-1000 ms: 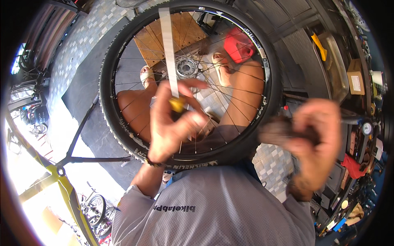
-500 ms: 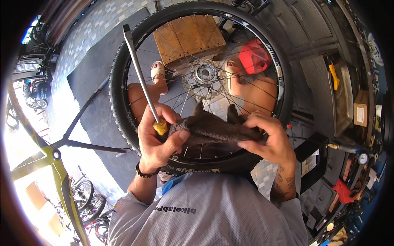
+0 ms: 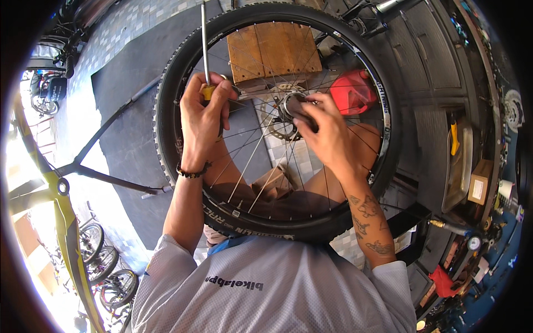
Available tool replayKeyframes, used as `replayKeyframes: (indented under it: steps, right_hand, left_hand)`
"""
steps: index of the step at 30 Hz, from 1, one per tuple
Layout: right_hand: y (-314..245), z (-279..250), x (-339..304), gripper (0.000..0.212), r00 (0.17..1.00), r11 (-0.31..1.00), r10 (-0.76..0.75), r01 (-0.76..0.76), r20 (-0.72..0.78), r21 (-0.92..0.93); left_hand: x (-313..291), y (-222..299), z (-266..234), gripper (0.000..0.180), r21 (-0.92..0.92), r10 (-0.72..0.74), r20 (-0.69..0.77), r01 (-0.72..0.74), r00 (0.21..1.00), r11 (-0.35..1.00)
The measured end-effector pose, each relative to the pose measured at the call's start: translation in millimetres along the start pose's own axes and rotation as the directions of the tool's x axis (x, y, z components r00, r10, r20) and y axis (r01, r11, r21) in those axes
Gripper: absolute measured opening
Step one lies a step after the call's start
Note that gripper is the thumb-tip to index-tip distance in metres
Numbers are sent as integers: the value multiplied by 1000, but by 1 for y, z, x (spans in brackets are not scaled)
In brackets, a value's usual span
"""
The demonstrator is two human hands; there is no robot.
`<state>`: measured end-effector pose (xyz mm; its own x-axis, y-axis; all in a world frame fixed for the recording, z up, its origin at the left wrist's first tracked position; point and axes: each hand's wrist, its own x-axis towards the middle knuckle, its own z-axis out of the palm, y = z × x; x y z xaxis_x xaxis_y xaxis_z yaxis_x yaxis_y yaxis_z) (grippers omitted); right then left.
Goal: The person scrubs small bicycle parts in a metal tray using a yellow brush and liquid, then wipes a bicycle wheel hub with a rag and applies lubricant with a brush. The person handles the parts one at a time and places them on the workbench.
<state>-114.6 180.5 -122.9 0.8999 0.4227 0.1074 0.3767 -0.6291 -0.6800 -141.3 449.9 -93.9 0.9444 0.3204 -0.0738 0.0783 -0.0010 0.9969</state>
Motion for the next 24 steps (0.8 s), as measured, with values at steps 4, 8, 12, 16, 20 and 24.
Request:
replayKeyframes:
  steps: [4,8,12,16,20,24]
  right_hand:
    - [16,24,2,32,994,978,-99,90,-36,-187]
    - [25,29,7,32,994,995,-66,59,-85,-76]
    - [27,30,15,35,999,999,-32,33,-23,17]
    - [23,27,13,31,990,985,-128,118,-67,-129]
    - [27,16,20,28,992,991,-122,123,17,-57]
    - [36,6,25,27,995,996,-11,2,96,94]
  left_hand:
    - [-4,-10,1,17,40,-70,2,70,998,997]
    - [-2,-9,1,16,64,-81,4,81,997,995]
    - [0,-7,3,16,68,-69,22,68,997,995]
    - [-4,-7,1,16,70,-82,16,81,996,994]
    - [-4,-9,-3,17,81,-65,-14,65,998,995]
    - [-3,-10,-7,16,118,-62,-13,64,998,991]
